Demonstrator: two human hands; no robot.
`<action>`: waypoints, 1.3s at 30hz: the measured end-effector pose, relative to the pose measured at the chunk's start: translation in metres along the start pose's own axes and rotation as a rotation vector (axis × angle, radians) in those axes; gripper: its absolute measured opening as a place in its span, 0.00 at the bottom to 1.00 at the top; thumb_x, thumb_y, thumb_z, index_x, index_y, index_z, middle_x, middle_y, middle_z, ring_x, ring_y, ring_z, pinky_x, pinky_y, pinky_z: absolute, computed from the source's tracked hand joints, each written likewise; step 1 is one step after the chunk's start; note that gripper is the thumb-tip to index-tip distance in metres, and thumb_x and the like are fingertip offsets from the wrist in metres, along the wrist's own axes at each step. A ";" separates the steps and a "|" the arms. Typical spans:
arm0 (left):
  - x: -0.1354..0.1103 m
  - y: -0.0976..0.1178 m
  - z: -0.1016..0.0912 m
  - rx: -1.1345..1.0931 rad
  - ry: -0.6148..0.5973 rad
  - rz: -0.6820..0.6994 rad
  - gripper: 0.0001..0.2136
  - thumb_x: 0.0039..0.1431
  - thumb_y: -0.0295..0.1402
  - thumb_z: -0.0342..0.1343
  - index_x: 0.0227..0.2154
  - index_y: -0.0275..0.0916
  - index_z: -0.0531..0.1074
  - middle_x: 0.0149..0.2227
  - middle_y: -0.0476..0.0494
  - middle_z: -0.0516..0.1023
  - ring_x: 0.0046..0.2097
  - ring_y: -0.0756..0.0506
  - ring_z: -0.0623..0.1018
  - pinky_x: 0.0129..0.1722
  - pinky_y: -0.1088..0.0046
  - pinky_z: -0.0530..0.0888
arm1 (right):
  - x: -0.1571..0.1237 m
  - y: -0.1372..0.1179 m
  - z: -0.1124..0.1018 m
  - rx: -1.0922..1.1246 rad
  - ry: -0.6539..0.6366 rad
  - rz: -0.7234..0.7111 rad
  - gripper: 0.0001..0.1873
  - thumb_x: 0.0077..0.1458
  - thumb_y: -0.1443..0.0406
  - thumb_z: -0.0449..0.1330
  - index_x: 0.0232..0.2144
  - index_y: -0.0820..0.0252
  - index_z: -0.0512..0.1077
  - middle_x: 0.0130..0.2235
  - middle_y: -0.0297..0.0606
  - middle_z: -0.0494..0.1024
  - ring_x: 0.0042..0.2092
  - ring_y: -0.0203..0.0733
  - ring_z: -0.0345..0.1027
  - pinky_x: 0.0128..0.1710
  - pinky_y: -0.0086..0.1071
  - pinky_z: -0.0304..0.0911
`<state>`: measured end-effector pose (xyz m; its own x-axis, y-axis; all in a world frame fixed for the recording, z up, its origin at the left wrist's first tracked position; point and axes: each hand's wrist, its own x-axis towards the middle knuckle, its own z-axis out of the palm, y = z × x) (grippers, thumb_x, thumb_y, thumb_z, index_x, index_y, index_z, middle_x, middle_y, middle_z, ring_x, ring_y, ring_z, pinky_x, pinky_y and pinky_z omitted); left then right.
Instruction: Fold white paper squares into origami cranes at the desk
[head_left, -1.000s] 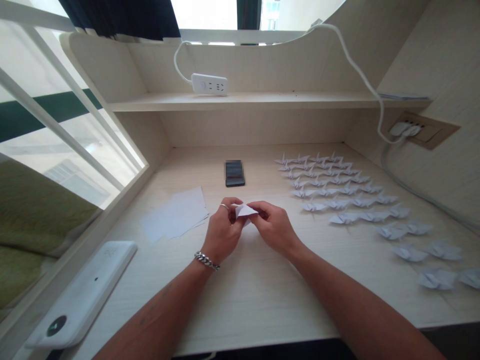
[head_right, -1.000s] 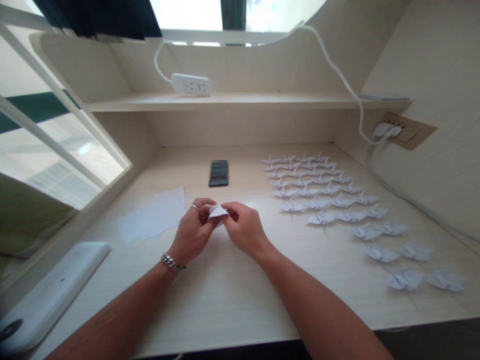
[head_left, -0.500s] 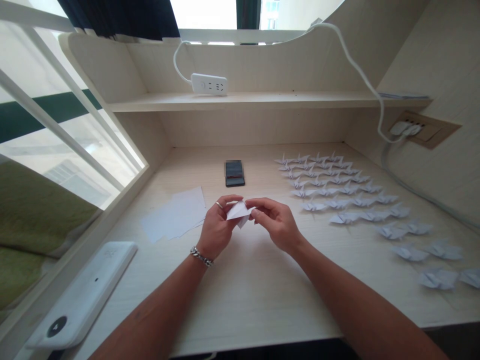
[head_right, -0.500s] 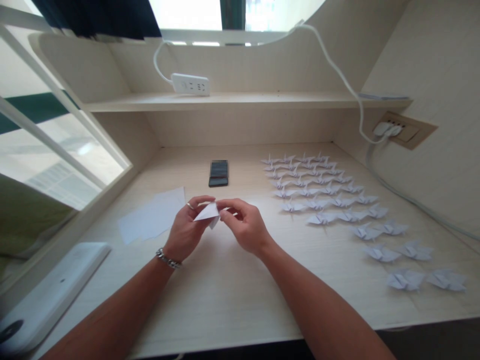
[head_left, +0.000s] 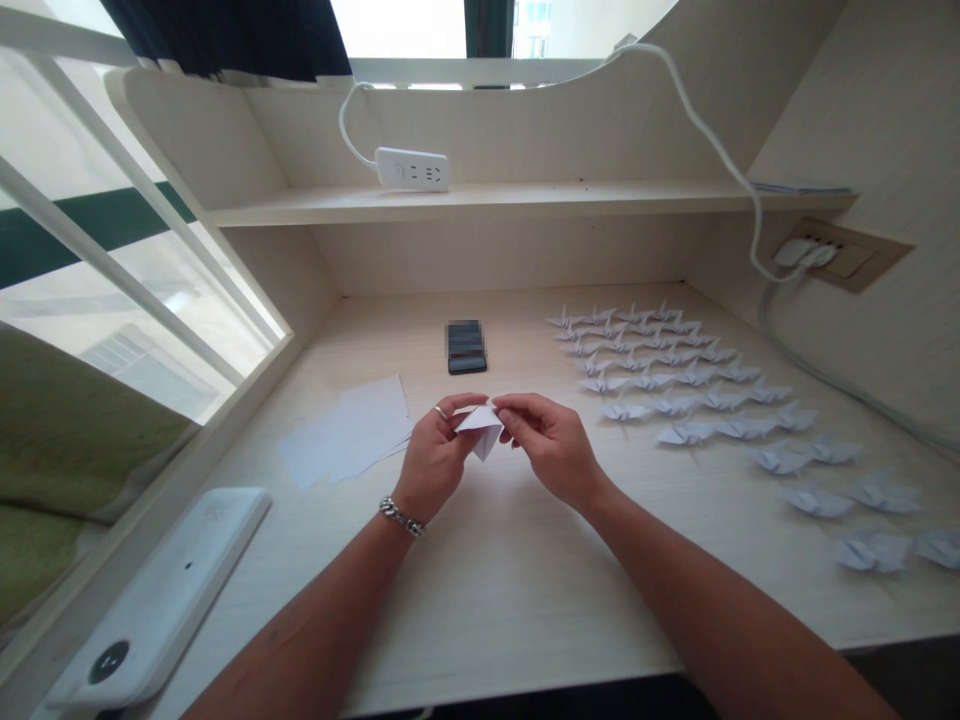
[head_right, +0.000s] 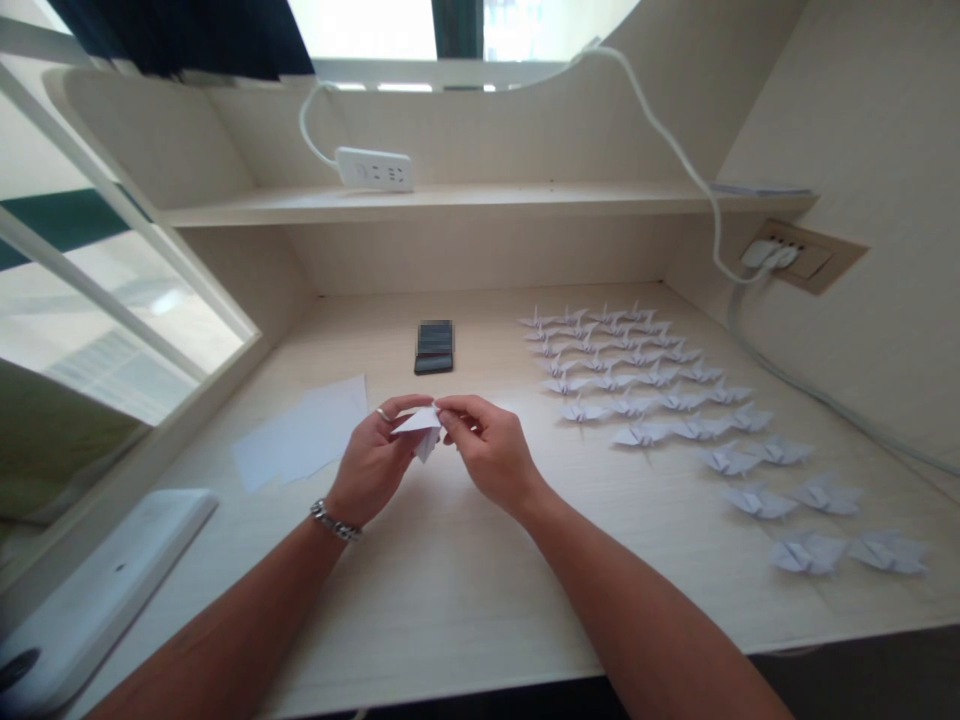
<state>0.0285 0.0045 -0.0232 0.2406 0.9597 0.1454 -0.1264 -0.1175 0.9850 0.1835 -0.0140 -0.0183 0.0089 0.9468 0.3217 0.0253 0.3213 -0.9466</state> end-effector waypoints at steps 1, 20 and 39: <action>0.001 -0.001 0.000 0.026 0.005 -0.025 0.18 0.51 0.39 0.62 0.43 0.36 0.71 0.32 0.44 0.80 0.31 0.47 0.77 0.31 0.73 0.71 | 0.002 0.002 0.000 0.009 -0.021 0.047 0.11 0.53 0.60 0.61 0.37 0.59 0.77 0.32 0.37 0.79 0.29 0.36 0.71 0.30 0.31 0.67; 0.001 0.002 -0.003 0.284 -0.089 -0.123 0.17 0.54 0.44 0.57 0.38 0.34 0.75 0.29 0.44 0.79 0.29 0.48 0.75 0.29 0.74 0.70 | 0.009 0.019 -0.009 0.129 -0.182 0.370 0.17 0.43 0.58 0.68 0.35 0.61 0.79 0.28 0.36 0.78 0.28 0.34 0.67 0.29 0.28 0.62; 0.000 0.000 0.000 0.240 -0.033 -0.135 0.19 0.53 0.34 0.60 0.47 0.32 0.73 0.36 0.38 0.81 0.35 0.46 0.78 0.37 0.69 0.74 | 0.005 0.013 -0.003 -0.145 -0.038 0.138 0.08 0.50 0.64 0.63 0.32 0.61 0.80 0.30 0.38 0.81 0.32 0.40 0.72 0.33 0.31 0.65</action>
<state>0.0286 0.0043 -0.0233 0.2717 0.9623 0.0100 0.1394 -0.0497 0.9890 0.1872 -0.0053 -0.0285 -0.0154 0.9826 0.1851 0.1698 0.1850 -0.9679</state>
